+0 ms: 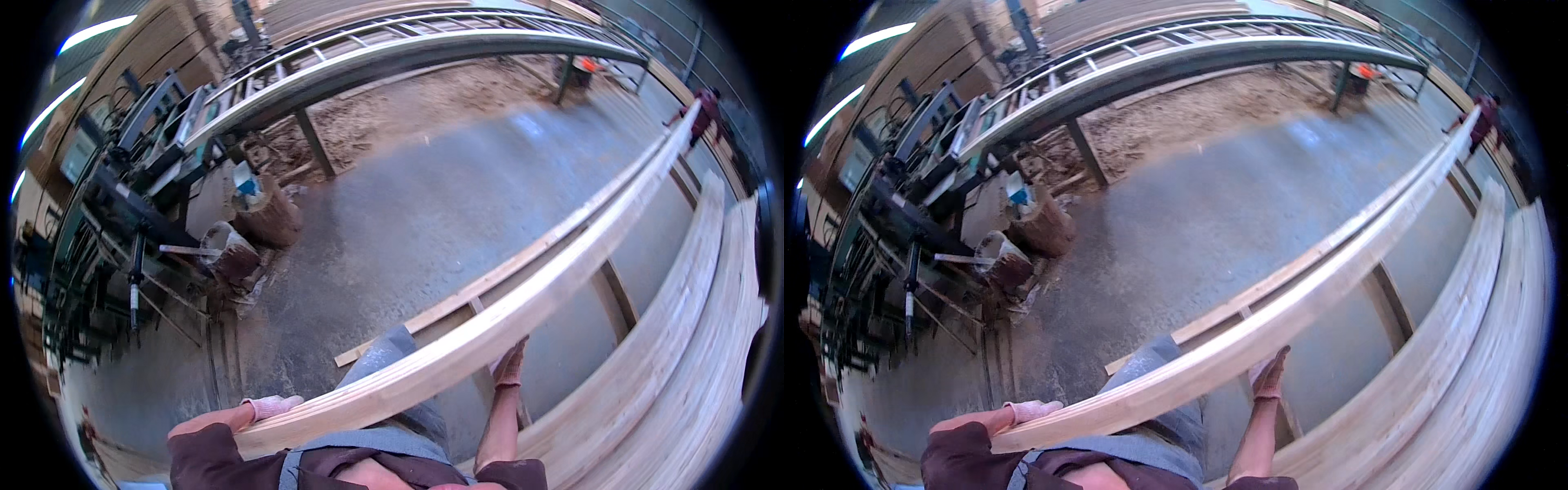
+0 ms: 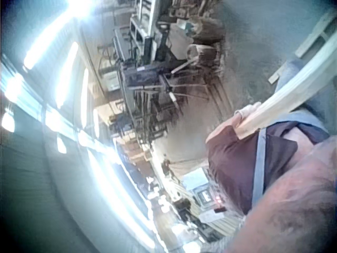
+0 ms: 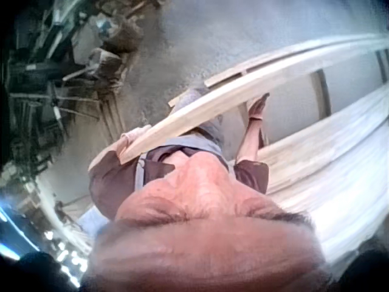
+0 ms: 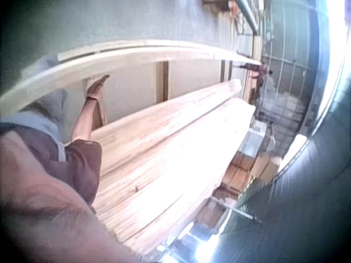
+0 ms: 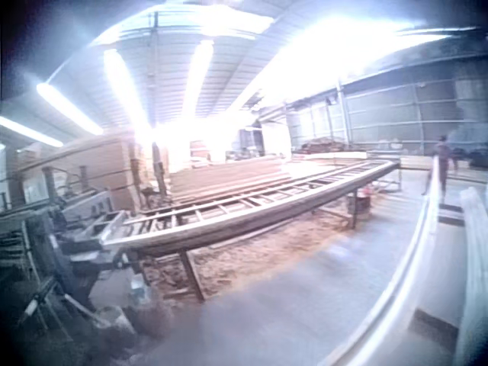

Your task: The person picks up thin wooden planks from a stack and places them onto a metal rack. They then use a paint roller to apply a white substance to the planks on the rack.

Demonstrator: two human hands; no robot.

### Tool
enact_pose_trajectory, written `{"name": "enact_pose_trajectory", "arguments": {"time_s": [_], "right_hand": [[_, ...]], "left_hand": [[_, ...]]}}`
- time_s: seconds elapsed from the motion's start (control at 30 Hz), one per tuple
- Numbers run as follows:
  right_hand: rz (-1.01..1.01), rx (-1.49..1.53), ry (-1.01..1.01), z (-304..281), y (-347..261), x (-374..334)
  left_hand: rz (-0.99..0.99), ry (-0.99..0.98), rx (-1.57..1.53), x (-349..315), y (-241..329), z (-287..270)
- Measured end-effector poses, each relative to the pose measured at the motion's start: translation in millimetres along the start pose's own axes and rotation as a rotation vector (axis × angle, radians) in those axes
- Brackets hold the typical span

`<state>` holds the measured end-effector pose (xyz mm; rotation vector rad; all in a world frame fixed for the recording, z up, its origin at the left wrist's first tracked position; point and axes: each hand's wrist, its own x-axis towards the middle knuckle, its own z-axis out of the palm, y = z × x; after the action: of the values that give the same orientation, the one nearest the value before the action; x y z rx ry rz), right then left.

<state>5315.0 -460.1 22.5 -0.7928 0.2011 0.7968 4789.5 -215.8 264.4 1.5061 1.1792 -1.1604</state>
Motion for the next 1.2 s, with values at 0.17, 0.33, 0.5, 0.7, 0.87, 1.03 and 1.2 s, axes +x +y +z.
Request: {"name": "enact_pose_trajectory", "arguments": {"time_s": [0.17,0.33,0.5,0.7,0.87,1.03,1.2], "right_hand": [[0.008,0.100,-0.341,182,46,31],[0.089,0.085,-0.215,253,124,105],[0.165,0.229,-0.150,376,202,206],[0.231,0.246,-0.219,484,217,297],[0.338,0.427,-0.341,563,239,386],[0.274,0.533,-0.372,649,263,437],[0.146,0.099,-0.547,661,332,511]], "left_hand": [[-0.059,-0.002,-0.128,24,-62,-48],[0.088,-0.139,-0.175,69,-104,-185],[0.056,-0.122,-0.024,97,-132,-355],[0.085,-0.065,0.041,120,-138,-492],[0.107,-0.025,0.153,133,-121,-608],[0.059,0.065,0.238,143,-120,-709],[0.130,0.054,0.057,180,8,-841]]}}
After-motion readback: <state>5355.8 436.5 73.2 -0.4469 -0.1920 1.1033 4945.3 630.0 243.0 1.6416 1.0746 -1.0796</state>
